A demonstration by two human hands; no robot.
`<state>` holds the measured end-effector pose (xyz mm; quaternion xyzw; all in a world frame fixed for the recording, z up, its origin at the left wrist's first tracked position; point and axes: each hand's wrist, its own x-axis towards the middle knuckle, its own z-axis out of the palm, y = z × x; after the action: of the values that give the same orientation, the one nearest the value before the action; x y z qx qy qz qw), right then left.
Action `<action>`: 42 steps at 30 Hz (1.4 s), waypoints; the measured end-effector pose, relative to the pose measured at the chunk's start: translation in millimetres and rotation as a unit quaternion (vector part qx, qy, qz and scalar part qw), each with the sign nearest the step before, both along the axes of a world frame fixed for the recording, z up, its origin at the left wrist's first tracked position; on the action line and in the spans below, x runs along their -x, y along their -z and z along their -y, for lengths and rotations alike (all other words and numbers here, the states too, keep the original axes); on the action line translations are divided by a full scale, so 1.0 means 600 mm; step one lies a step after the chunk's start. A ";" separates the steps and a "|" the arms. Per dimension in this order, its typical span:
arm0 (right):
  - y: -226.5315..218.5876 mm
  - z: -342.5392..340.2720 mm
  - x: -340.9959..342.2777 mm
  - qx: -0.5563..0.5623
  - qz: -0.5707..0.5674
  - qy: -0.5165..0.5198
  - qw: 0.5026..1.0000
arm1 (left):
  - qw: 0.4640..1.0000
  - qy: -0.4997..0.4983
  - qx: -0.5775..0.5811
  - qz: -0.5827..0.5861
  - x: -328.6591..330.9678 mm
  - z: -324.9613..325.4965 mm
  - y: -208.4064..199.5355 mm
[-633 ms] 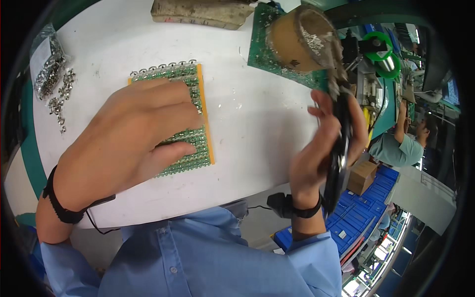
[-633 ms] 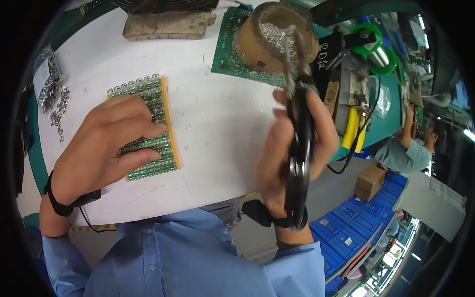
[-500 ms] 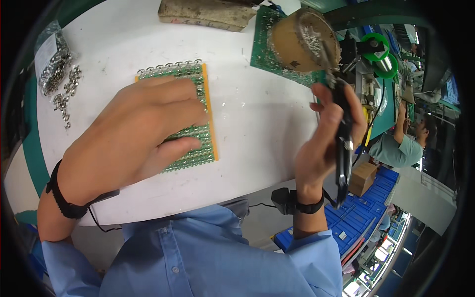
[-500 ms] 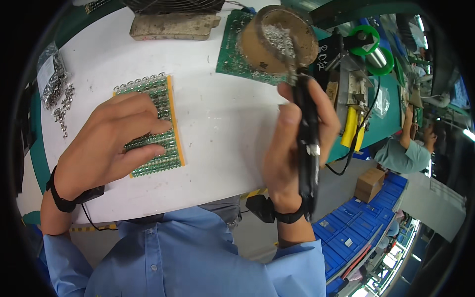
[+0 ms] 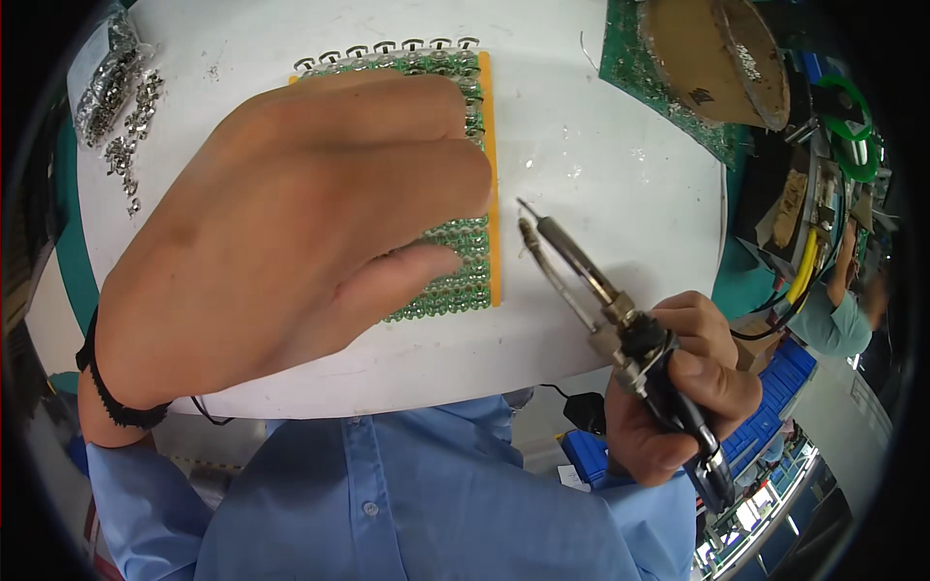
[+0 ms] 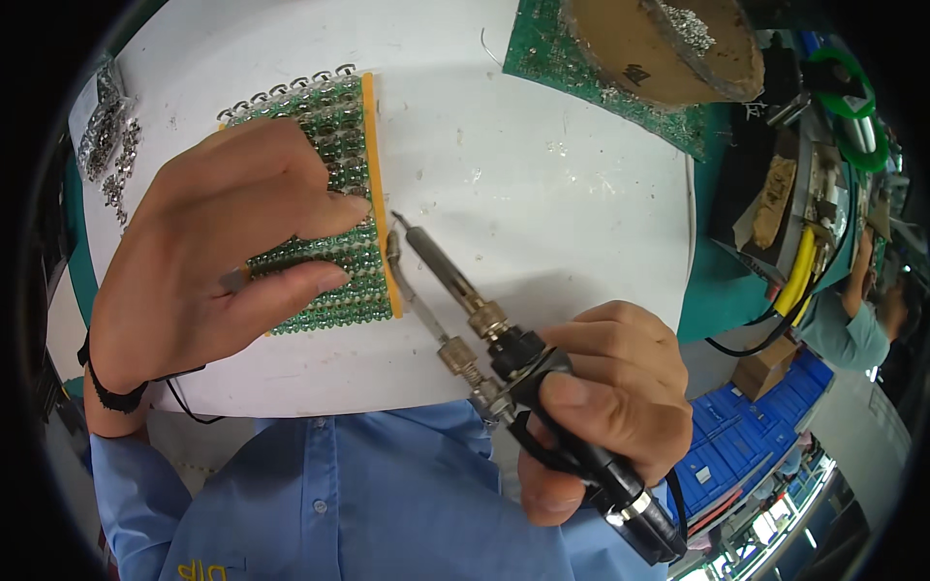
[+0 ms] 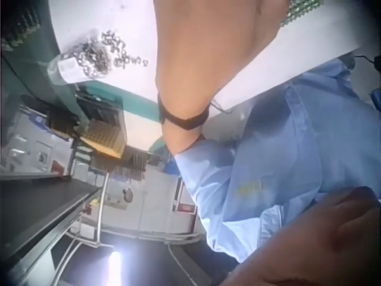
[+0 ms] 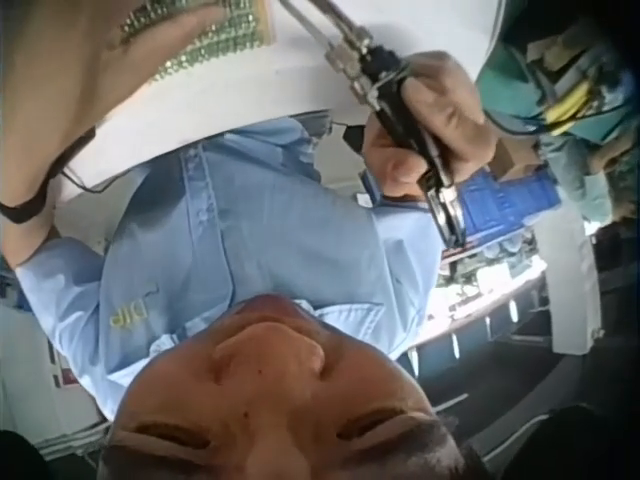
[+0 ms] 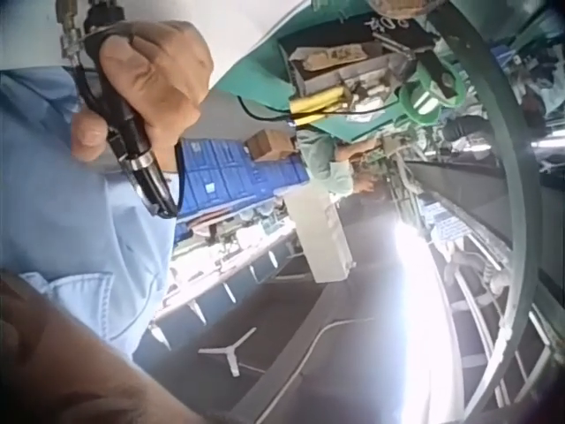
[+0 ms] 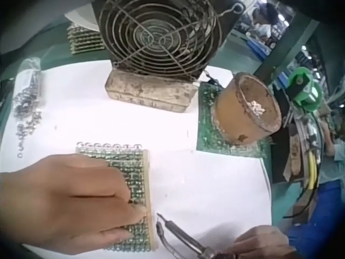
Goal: The person picks up a metal component from a bag, places it onto a circuit board, and solders it using a soldering iron, repeating this process for several components.
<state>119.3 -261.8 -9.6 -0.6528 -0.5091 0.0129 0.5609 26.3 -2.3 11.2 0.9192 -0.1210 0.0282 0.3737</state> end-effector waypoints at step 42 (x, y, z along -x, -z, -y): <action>0.012 -0.008 0.009 -0.054 -0.016 0.062 0.996 | 1.000 0.000 -0.022 0.016 0.005 0.000 0.008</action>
<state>114.1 -257.3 -17.0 -0.6513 -0.4583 -0.0391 0.6035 23.5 -2.6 6.7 0.9264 -0.1279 0.0401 0.3518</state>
